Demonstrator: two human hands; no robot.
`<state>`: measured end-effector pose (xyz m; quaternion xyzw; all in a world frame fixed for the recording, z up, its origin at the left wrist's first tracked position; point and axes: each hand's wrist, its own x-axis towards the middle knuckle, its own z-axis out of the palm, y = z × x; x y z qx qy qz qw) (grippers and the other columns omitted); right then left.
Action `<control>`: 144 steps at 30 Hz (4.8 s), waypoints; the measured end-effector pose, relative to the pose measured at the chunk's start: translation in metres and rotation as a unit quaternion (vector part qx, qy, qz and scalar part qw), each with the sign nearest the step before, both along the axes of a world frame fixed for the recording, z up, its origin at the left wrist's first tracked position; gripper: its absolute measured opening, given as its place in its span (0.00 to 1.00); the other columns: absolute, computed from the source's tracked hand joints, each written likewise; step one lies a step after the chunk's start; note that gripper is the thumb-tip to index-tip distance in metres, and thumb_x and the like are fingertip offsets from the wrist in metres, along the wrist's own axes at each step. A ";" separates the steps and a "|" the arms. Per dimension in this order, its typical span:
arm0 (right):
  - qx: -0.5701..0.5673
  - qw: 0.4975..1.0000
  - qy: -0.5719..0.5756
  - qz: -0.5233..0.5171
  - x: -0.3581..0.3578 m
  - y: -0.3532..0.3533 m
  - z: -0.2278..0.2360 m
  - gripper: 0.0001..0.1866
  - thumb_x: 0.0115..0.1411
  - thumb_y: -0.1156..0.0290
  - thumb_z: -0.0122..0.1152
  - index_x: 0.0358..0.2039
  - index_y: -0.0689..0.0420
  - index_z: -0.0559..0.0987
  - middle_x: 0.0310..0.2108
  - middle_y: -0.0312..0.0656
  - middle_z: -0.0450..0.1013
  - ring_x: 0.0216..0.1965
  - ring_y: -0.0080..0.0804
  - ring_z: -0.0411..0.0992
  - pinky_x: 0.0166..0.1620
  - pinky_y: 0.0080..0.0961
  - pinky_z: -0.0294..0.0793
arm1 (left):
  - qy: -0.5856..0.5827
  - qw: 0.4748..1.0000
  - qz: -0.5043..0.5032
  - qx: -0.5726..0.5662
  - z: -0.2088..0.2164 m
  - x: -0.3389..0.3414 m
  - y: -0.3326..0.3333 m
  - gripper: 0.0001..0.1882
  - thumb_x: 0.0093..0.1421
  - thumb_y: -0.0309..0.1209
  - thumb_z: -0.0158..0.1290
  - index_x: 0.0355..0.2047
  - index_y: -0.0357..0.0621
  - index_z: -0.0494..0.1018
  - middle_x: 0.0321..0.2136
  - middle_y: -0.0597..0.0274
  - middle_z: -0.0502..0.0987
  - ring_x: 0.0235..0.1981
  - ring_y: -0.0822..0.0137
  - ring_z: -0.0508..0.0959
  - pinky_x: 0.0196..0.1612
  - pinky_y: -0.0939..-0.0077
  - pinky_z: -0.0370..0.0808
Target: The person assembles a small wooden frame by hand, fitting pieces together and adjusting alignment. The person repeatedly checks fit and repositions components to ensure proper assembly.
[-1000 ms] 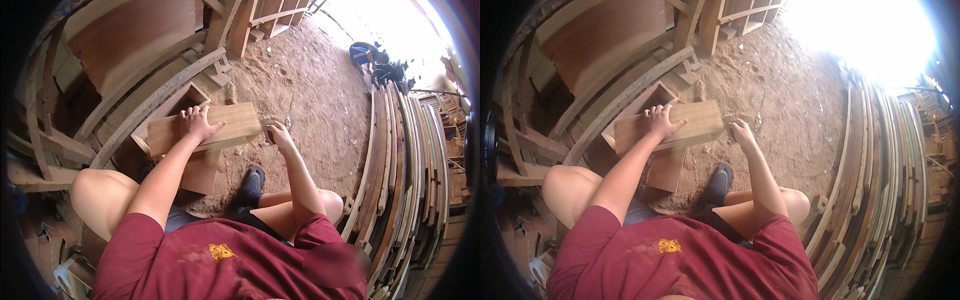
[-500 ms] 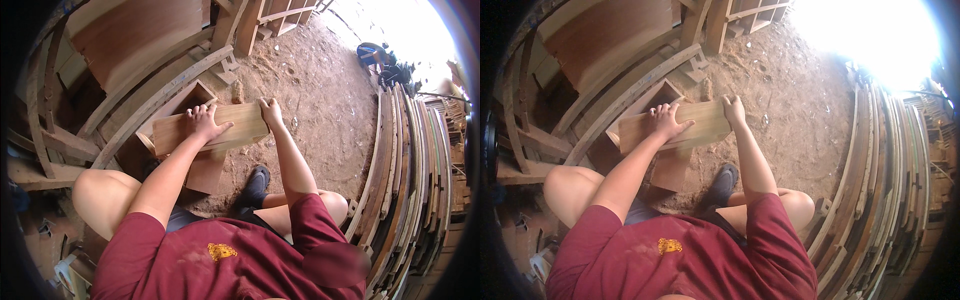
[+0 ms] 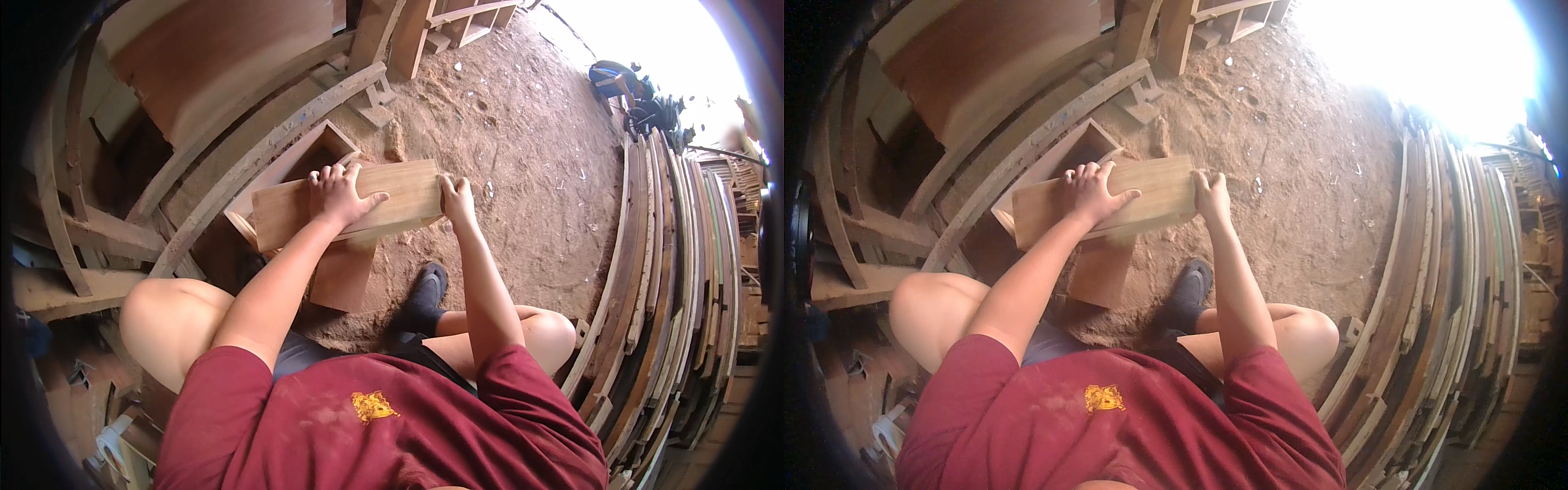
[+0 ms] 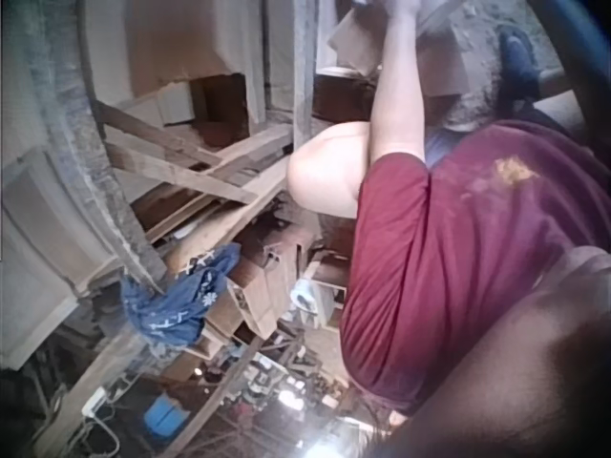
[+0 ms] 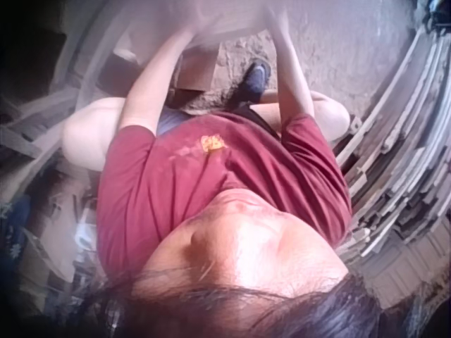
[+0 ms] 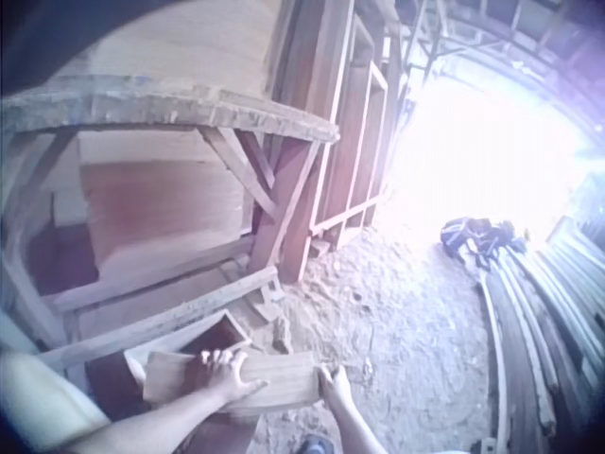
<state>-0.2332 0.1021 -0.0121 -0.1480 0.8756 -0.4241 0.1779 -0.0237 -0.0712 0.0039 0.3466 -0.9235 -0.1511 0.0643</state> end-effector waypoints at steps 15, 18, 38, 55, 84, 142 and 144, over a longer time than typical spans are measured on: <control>0.215 0.976 0.020 0.041 0.010 0.026 -0.008 0.36 0.69 0.37 0.38 0.62 0.57 0.63 0.55 0.62 0.73 0.59 0.62 0.70 0.62 0.59 0.62 | 0.056 0.998 0.008 -0.008 -0.015 -0.010 0.002 0.54 0.44 0.76 0.55 0.61 0.47 0.71 0.50 0.57 0.72 0.58 0.59 0.66 0.66 0.47 0.50; 0.260 0.963 0.037 0.061 0.015 -0.009 0.022 0.34 0.71 0.40 0.34 0.61 0.56 0.64 0.56 0.58 0.74 0.59 0.60 0.70 0.61 0.63 0.59 | 0.057 0.998 0.020 -0.033 -0.021 -0.001 -0.002 0.55 0.44 0.77 0.55 0.61 0.48 0.71 0.49 0.57 0.73 0.57 0.59 0.67 0.66 0.47 0.52; 0.204 0.972 0.109 0.031 0.000 -0.025 0.015 0.26 0.71 0.46 0.43 0.53 0.58 0.67 0.47 0.56 0.78 0.50 0.58 0.76 0.52 0.51 0.72 | 0.037 0.999 0.009 -0.011 -0.009 -0.008 0.004 0.54 0.44 0.76 0.56 0.62 0.49 0.69 0.51 0.55 0.72 0.59 0.57 0.66 0.67 0.45 0.49; 0.308 0.948 0.074 0.036 0.012 -0.051 0.040 0.31 0.74 0.51 0.29 0.72 0.52 0.54 0.60 0.53 0.71 0.60 0.55 0.70 0.66 0.78 0.38 | -0.006 1.000 -0.005 0.010 0.005 -0.011 0.008 0.55 0.45 0.78 0.52 0.64 0.52 0.66 0.56 0.53 0.71 0.62 0.56 0.64 0.69 0.45 0.49; 0.350 0.930 0.105 0.051 0.042 -0.008 0.028 0.34 0.73 0.49 0.29 0.74 0.52 0.51 0.66 0.51 0.65 0.67 0.56 0.61 0.68 0.75 0.34 | 0.029 1.000 0.006 -0.010 -0.007 -0.005 0.004 0.56 0.43 0.78 0.55 0.62 0.50 0.68 0.54 0.52 0.73 0.61 0.55 0.67 0.67 0.46 0.52; 0.314 0.833 0.410 0.199 0.079 0.012 0.025 0.30 0.60 0.75 0.54 0.65 0.61 0.68 0.65 0.51 0.67 0.66 0.43 0.66 0.73 0.43 0.53 | -0.002 1.000 0.002 0.020 0.006 -0.005 0.002 0.56 0.45 0.77 0.54 0.64 0.51 0.66 0.55 0.53 0.72 0.62 0.56 0.67 0.68 0.49 0.53; 0.308 0.845 0.398 0.181 0.076 0.001 0.012 0.29 0.64 0.68 0.52 0.64 0.65 0.68 0.65 0.55 0.66 0.69 0.51 0.61 0.74 0.46 0.47 | -0.004 1.000 0.004 0.005 0.006 -0.006 0.004 0.55 0.45 0.77 0.54 0.64 0.51 0.67 0.55 0.53 0.72 0.61 0.55 0.67 0.68 0.49 0.53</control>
